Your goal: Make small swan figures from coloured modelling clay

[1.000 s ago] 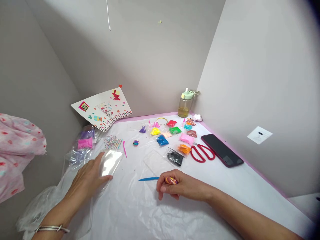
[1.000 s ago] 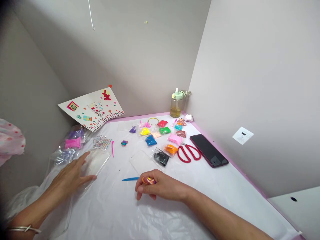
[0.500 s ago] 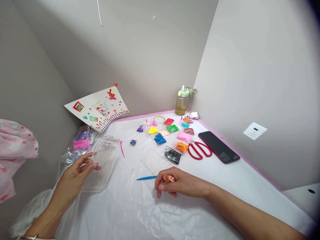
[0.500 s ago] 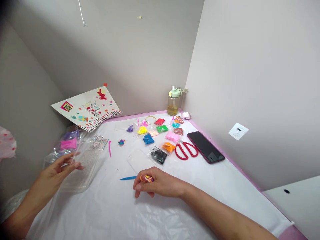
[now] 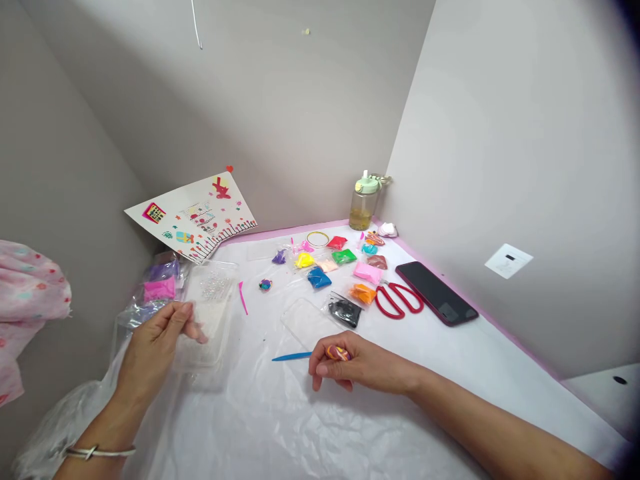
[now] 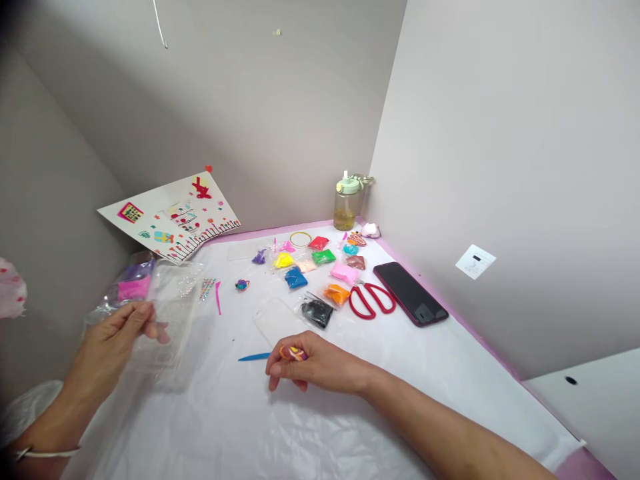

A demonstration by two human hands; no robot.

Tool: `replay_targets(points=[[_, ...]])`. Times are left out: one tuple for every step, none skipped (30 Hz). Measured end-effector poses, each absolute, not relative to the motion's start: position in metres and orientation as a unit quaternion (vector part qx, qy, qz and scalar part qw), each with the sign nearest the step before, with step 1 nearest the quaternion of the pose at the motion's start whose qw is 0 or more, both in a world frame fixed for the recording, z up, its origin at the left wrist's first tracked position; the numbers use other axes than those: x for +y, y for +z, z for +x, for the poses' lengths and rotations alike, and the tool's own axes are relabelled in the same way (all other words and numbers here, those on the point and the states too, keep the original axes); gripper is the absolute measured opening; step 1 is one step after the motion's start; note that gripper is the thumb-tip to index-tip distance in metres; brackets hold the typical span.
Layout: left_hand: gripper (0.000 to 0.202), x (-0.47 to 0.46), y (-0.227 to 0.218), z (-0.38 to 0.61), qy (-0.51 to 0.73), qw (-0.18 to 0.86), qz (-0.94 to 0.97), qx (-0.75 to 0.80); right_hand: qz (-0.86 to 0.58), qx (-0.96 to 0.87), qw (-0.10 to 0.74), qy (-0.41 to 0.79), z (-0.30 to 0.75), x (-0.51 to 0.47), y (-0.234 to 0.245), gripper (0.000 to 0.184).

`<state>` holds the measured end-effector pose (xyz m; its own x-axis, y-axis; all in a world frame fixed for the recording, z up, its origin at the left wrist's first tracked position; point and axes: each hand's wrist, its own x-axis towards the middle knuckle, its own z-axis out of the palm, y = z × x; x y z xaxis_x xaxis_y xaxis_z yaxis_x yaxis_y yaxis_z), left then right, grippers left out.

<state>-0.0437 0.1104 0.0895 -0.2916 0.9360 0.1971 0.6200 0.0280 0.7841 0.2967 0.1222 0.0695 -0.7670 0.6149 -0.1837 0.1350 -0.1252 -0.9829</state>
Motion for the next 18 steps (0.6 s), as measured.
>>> replay_targets(points=[[0.04,0.112,0.093,-0.035,0.413,0.222,0.561,0.682,-0.296,-0.634,0.181,0.69,0.296,0.122,0.069,0.029],[0.04,0.114,0.097,-0.025,0.413,0.246,0.561,0.674,-0.299,-0.628,0.189,0.694,0.295,0.121,0.069,0.03],[0.04,0.116,0.099,-0.014,0.414,0.263,0.565,0.664,-0.302,-0.618,0.198,0.698,0.294,0.12,0.069,0.033],[0.04,0.117,0.101,-0.002,0.414,0.272,0.572,0.653,-0.306,-0.606,0.211,0.703,0.293,0.12,0.07,0.036],[0.04,0.119,0.102,0.01,0.414,0.284,0.581,0.641,-0.309,-0.594,0.227,0.707,0.291,0.119,0.07,0.042],[0.04,0.12,0.103,0.022,0.412,0.3,0.589,0.627,-0.314,-0.583,0.245,0.708,0.289,0.119,0.071,0.047],[0.04,0.12,0.102,0.034,0.409,0.319,0.597,0.612,-0.322,-0.574,0.264,0.705,0.287,0.119,0.072,0.052],[0.04,0.12,0.1,0.045,0.404,0.339,0.604,0.598,-0.334,-0.566,0.283,0.698,0.286,0.12,0.072,0.053],[0.04,0.12,0.098,0.055,0.398,0.359,0.608,0.585,-0.348,-0.56,0.3,0.689,0.285,0.121,0.072,0.049],[0.039,0.119,0.095,0.064,0.392,0.375,0.61,0.577,-0.362,-0.555,0.313,0.68,0.284,0.121,0.073,0.044],[0.039,0.118,0.092,0.072,0.387,0.387,0.61,0.573,-0.375,-0.552,0.323,0.671,0.284,0.122,0.073,0.039],[0.039,0.117,0.088,0.077,0.385,0.393,0.608,0.573,-0.387,-0.551,0.329,0.662,0.284,0.123,0.073,0.037],[0.039,0.116,0.085,0.081,0.386,0.394,0.604,0.575,-0.396,-0.553,0.332,0.654,0.284,0.123,0.073,0.036],[0.04,0.115,0.082,0.083,0.389,0.392,0.6,0.579,-0.404,-0.556,0.334,0.645,0.284,0.123,0.073,0.036],[0.04,0.114,0.081,0.084,0.391,0.391,0.597,0.581,-0.411,-0.559,0.336,0.637,0.284,0.123,0.073,0.036],[0.041,0.112,0.08,0.084,0.393,0.393,0.594,0.581,-0.416,-0.559,0.341,0.631,0.285,0.123,0.074,0.035],[0.042,0.111,0.082,0.083,0.392,0.398,0.594,0.579,-0.417,-0.555,0.348,0.63,0.285,0.123,0.074,0.034],[0.042,0.108,0.084,0.081,0.394,0.414,0.588,0.572,-0.412,-0.546,0.357,0.636,0.286,0.123,0.075,0.033]])
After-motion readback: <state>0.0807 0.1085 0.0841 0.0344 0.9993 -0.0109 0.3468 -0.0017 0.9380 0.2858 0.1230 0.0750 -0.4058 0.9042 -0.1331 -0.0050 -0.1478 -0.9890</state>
